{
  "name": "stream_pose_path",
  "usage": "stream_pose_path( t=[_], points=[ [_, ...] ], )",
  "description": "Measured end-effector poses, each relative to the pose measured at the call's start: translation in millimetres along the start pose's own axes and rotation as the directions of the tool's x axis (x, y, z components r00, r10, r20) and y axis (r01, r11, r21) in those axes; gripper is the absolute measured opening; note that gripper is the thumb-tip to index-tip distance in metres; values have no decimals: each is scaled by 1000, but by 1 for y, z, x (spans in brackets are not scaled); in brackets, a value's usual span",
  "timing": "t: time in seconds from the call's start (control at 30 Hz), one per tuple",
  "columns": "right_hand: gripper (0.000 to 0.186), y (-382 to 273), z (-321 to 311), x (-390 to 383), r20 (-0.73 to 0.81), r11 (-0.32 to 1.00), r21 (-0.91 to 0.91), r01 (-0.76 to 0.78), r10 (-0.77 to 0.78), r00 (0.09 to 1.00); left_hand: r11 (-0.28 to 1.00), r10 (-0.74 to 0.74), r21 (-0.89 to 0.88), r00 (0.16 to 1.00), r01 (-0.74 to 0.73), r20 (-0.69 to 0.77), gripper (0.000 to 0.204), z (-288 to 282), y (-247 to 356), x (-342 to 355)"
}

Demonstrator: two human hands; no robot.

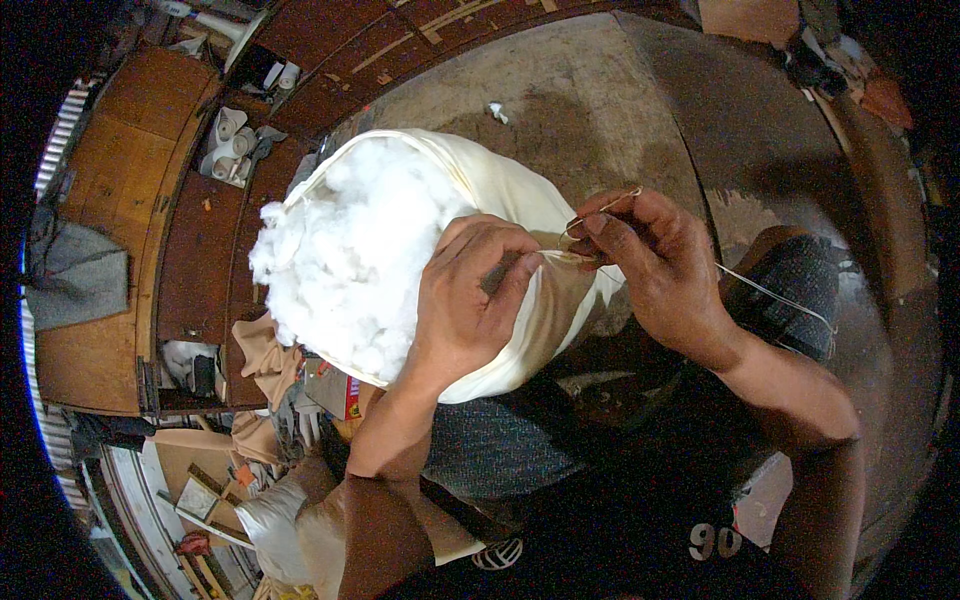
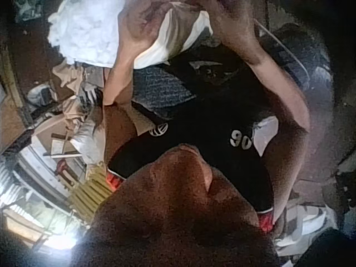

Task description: The person sews the opening of a white cotton-filled bag using a needle and thread. They repeatedly insert the needle, pull the thread through, and adjust the bag to continue stitching along the edge.

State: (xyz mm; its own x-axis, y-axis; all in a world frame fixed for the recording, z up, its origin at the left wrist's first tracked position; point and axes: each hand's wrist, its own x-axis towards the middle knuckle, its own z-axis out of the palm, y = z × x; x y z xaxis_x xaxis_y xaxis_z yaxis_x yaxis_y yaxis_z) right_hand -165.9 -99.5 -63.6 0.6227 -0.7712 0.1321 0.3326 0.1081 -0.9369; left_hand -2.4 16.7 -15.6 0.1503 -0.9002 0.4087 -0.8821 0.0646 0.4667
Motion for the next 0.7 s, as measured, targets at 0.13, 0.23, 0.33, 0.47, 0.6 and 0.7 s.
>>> stream_pose_path(
  t=[0.13, 0.23, 0.33, 0.47, 0.6, 0.7],
  points=[
    [12, 0, 0, -2, 24, 999, 36, 4, -4, 1000, 1000, 25, 14, 1000, -25, -14, 8, 0, 1, 0],
    [12, 1, 1, -5, 40, 996, 89, 20, -24, 999, 999, -32, -27, 1000, 32, 0, 7, 0, 4, -3],
    [12, 1, -1, -6, 54, 1000, 4, 18, -18, 998, 1000, -10, -21, 1000, 10, -10, 10, 1, 4, -3],
    [14, 0, -1, -3, 85, 994, -80, 71, -64, 994, 1000, 9, -17, 1000, -9, -6, 9, 1, 2, 1],
    [16, -1, -3, -3, 106, 996, -85, 14, -5, 994, 999, -14, -36, 1000, 14, 3, 9, 1, 2, -1],
    [16, 1, -3, -1, 159, 999, -34, -18, 23, 987, 1000, 11, -12, 1000, -11, -4, 7, 2, 1, -1]
  ],
)
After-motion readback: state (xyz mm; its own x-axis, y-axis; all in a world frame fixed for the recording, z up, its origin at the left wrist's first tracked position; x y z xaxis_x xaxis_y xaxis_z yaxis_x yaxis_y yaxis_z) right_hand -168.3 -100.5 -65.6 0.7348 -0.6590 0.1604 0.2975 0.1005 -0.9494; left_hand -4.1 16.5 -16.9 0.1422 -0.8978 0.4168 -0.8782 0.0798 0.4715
